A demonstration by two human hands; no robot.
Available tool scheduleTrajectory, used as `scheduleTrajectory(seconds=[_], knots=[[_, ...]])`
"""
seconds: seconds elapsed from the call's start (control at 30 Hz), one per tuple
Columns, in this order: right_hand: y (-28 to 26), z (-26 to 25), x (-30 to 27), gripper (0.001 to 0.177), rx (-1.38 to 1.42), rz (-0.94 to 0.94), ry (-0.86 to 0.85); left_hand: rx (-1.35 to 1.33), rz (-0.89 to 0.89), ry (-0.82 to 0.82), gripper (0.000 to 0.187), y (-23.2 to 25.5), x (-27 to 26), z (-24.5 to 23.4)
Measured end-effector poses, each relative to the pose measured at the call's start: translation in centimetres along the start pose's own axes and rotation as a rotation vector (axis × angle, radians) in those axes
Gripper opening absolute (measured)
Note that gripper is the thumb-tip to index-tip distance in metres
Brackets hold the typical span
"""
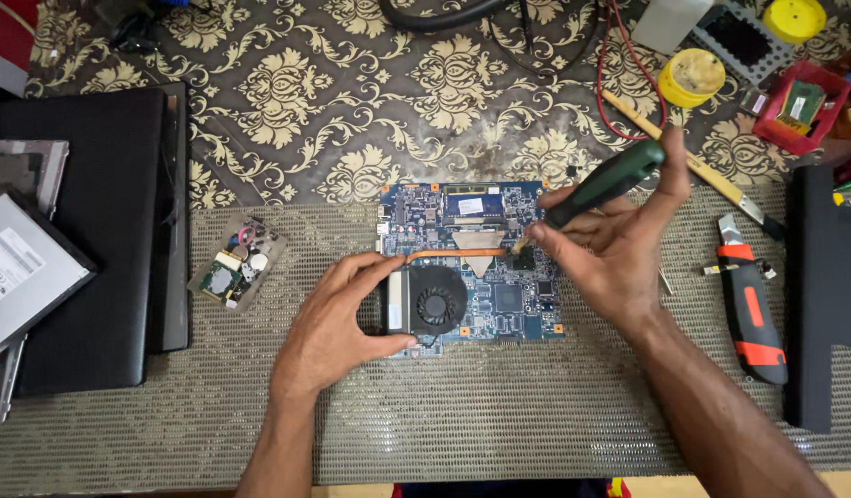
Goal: The person uses a screwdriver to tighten screws on a laptop motherboard placed on a patterned table. They then use their fingers to adjust a black cooling fan attached to the board.
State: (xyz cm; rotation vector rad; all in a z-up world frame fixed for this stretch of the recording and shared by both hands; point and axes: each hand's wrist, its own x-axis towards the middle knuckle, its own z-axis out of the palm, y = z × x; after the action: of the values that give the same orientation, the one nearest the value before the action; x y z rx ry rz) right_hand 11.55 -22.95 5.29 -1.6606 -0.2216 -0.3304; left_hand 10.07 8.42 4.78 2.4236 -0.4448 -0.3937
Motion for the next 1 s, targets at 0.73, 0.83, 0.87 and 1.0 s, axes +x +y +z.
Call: scheduleTrajectory(seconds=[0.73,0.83,0.87,1.0], knots=[[1.4,1.7,-0.7,0.111,-0.259,-0.331,-0.189,-0.013,-0.009,0.005,0.102,-0.4,0.1,0.1],[3.1,1.8,-0.8,0.094,-0.166,-0.395,-0.162,-0.163,0.116,0.09,0.094,-0.6,-0.2,-0.1],[2.5,2.1,-0.7,0.091,-0.199,-0.393,-0.206,-0.155,0.113,0.084,0.095,-0.6,-0.3,-0.1],[-0.9,2.0,1.8,0.077,-0.318,-0.374,-0.27,-0.149,0.125,0.078,0.095,-0.7,-0.1,-0.1]])
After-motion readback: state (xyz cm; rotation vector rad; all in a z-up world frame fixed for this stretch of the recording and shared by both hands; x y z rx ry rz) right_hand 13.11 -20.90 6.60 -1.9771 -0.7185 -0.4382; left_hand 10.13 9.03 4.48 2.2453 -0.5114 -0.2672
